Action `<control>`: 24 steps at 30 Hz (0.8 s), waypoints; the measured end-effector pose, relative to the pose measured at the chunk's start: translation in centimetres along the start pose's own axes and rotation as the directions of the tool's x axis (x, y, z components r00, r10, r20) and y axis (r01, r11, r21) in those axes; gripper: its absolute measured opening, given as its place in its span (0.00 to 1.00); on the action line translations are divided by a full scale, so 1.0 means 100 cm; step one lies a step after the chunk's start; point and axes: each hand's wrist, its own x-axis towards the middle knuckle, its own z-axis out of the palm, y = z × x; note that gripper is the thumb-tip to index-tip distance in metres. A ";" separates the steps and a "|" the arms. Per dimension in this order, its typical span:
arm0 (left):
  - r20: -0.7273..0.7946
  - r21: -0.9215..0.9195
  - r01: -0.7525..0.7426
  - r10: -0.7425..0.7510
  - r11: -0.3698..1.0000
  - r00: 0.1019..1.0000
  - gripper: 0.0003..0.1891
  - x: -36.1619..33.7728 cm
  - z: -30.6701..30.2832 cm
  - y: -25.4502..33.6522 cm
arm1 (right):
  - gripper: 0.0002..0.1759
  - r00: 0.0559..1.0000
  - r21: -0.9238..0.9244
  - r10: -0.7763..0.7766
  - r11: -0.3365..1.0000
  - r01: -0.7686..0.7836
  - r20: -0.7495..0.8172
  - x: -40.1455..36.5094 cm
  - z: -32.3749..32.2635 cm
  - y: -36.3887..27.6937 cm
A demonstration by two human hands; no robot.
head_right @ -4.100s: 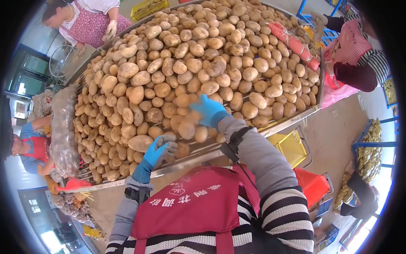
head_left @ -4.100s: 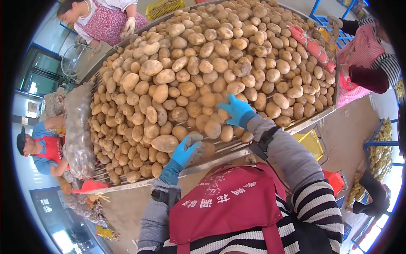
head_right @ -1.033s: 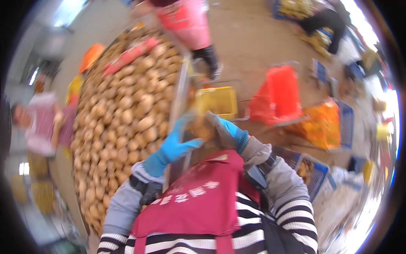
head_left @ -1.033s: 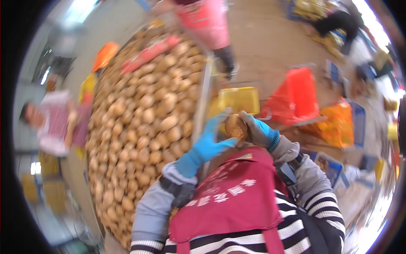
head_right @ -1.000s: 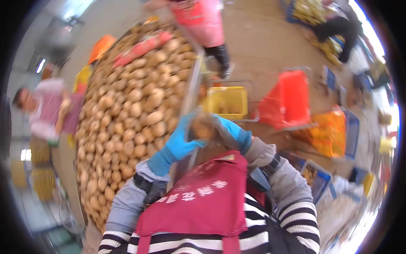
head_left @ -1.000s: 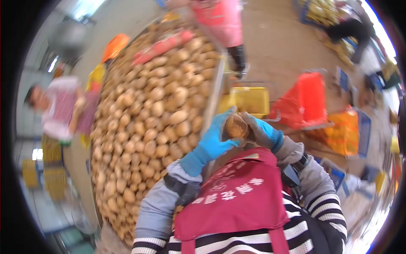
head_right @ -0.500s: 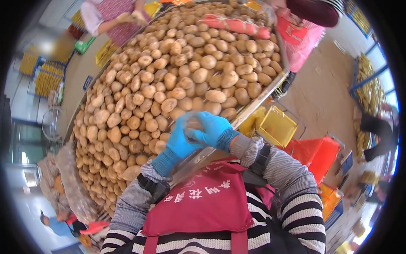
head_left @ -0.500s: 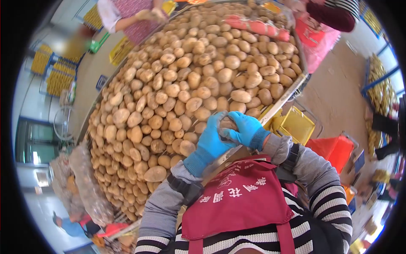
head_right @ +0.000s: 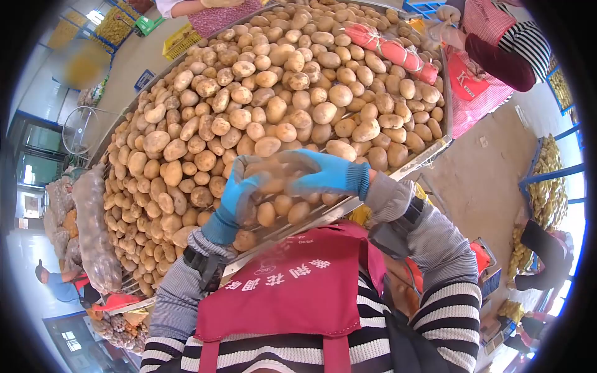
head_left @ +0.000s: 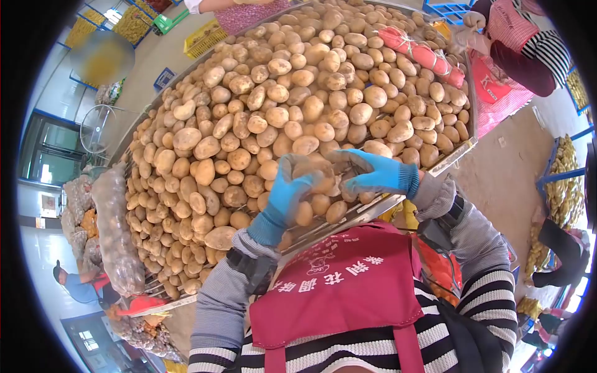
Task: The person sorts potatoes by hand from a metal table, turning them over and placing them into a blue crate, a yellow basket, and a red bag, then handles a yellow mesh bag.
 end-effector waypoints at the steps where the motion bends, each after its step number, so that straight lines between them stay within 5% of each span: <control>1: -0.002 -0.035 0.017 -0.017 0.999 1.000 0.22 0.005 0.001 0.002 | 0.44 1.000 -0.071 -0.001 0.997 -0.001 -0.023 0.003 -0.001 -0.006; 2: 0.034 -0.127 -0.098 0.103 0.987 0.994 0.16 0.020 -0.009 -0.014 | 0.44 0.999 -0.141 -0.004 0.990 -0.003 -0.050 0.007 -0.003 -0.010; 5: 0.024 -0.287 -0.133 0.146 0.949 0.989 0.18 0.042 0.022 0.007 | 0.44 0.957 -0.410 -0.141 0.912 0.027 -0.252 0.029 -0.005 -0.017; 6: -0.030 -0.258 -0.129 0.126 0.958 0.992 0.20 0.055 0.017 0.002 | 0.42 0.930 -0.445 -0.191 0.895 0.034 -0.313 0.039 -0.009 -0.014; 9: 0.143 -0.199 0.023 0.006 0.980 0.990 0.19 0.071 0.006 0.020 | 0.40 0.925 -0.425 -0.211 0.903 0.061 -0.315 0.055 -0.033 -0.014; 12: 0.089 0.246 0.018 -0.041 0.969 0.995 0.21 0.098 -0.020 0.040 | 0.38 0.948 -0.466 -0.155 0.885 0.008 -0.278 0.061 -0.042 -0.028; 15: 0.044 0.674 -0.241 0.287 0.698 0.957 0.24 0.105 0.004 0.055 | 0.39 0.891 -0.494 -0.283 0.866 0.078 -0.355 0.084 -0.035 -0.030; 19: -0.170 0.450 -0.185 0.287 0.874 0.943 0.24 0.115 0.012 0.069 | 0.49 0.781 -0.717 -0.496 0.691 0.091 -0.380 0.119 -0.031 -0.019; 21: -0.124 0.353 -0.189 0.246 0.916 0.961 0.25 0.133 -0.014 0.043 | 0.53 0.750 -0.788 -0.552 0.612 0.068 -0.364 0.124 -0.020 -0.022; 24: 0.004 0.167 -0.191 0.193 0.967 0.981 0.23 0.147 -0.048 0.022 | 0.56 0.824 -0.789 -0.455 0.614 0.016 -0.338 0.131 -0.017 -0.027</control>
